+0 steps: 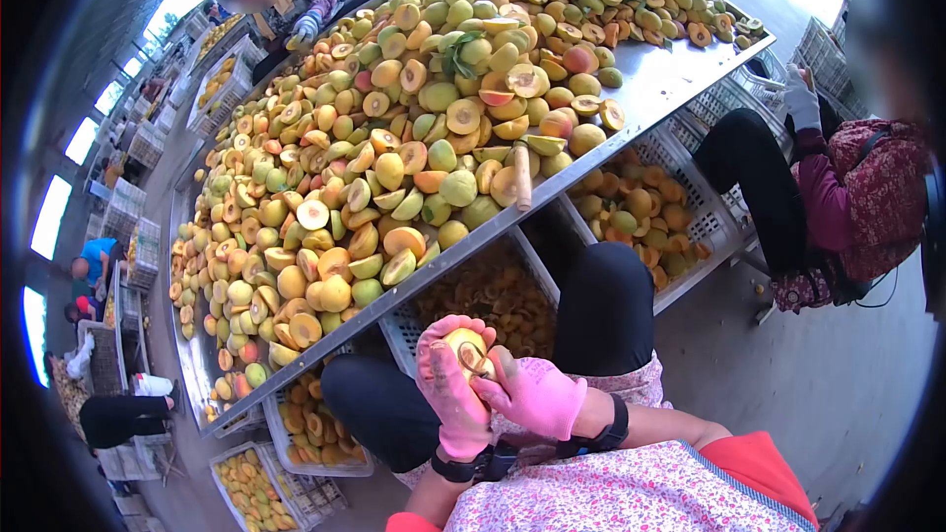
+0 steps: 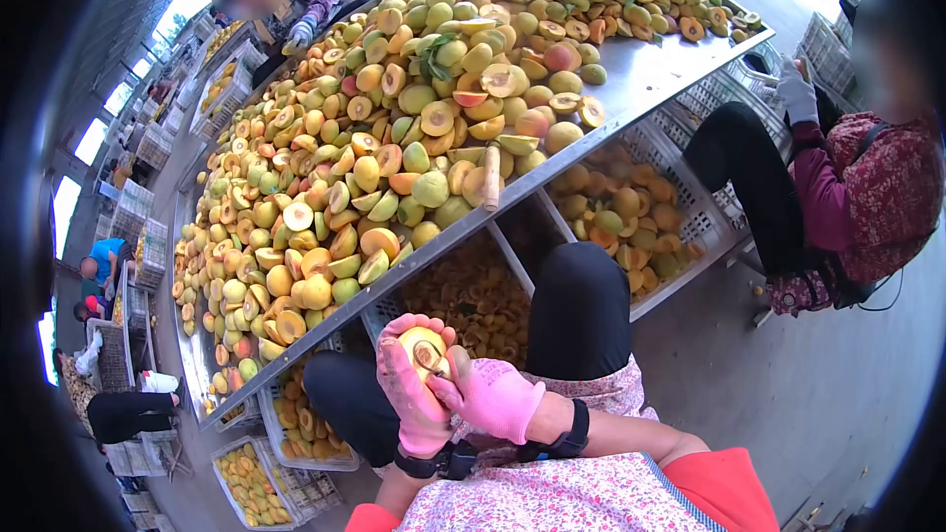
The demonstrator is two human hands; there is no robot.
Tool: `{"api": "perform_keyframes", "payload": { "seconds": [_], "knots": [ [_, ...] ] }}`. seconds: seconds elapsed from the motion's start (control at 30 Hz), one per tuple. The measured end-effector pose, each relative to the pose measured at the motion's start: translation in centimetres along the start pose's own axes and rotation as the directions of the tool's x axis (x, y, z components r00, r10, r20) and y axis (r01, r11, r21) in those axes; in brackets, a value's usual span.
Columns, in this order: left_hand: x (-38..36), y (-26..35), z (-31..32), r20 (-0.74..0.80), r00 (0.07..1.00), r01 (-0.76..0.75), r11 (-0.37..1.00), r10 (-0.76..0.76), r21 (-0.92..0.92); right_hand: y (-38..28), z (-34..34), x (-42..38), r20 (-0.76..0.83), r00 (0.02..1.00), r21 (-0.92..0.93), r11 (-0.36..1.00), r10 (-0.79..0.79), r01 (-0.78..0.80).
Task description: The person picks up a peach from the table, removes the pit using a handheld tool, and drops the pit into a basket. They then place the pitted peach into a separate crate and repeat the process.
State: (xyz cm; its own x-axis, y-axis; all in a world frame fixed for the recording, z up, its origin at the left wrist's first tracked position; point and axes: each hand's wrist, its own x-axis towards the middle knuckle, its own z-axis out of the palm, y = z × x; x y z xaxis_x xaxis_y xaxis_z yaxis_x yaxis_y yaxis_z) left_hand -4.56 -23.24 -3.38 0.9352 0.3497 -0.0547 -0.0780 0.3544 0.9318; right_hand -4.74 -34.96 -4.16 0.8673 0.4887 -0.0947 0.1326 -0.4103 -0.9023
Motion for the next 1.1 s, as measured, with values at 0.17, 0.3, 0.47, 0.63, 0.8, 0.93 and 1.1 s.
{"api": "perform_keyframes", "payload": {
  "seconds": [0.17, 0.3, 0.47, 0.63, 0.8, 0.93, 1.1],
  "knots": [
    [0.7, 0.5, -0.8, 0.037, 0.999, 0.018, 0.993, -0.022, 0.116, 0.6, -0.5, 0.7, 0.12, 0.992, 0.038, 0.998, 0.041, -0.045],
    [0.9, 0.0, -1.8, 0.066, 0.998, -0.027, 0.99, 0.018, 0.137, 0.1, -0.8, 1.0, 0.245, 0.966, 0.133, 0.984, 0.083, -0.118],
    [1.1, 0.3, -2.3, 0.021, 0.991, 0.13, 0.984, -0.133, 0.123, 1.3, 0.2, 1.3, 0.207, 0.976, 0.091, 0.992, 0.066, -0.086],
    [1.0, -1.2, -2.0, -0.084, 0.996, -0.007, 0.998, 0.011, 0.056, 1.9, 2.1, 1.6, 0.157, 0.987, 0.212, 0.975, 0.034, -0.067],
    [1.4, -1.2, -3.6, -0.023, 0.991, 0.131, 0.981, -0.129, 0.144, 2.2, 1.3, 2.1, 0.328, 0.935, 0.151, 0.97, 0.133, -0.191],
    [1.6, -1.0, -3.5, 0.009, 0.992, 0.126, 0.974, -0.13, 0.19, 2.5, 1.1, 2.3, 0.372, 0.922, 0.211, 0.958, 0.105, -0.194],
    [2.0, -0.8, -2.9, -0.015, 0.977, 0.212, 0.968, -0.212, 0.134, 2.8, 2.3, 2.1, 0.224, 0.97, 0.034, 0.994, 0.09, -0.1]
  ]
}}
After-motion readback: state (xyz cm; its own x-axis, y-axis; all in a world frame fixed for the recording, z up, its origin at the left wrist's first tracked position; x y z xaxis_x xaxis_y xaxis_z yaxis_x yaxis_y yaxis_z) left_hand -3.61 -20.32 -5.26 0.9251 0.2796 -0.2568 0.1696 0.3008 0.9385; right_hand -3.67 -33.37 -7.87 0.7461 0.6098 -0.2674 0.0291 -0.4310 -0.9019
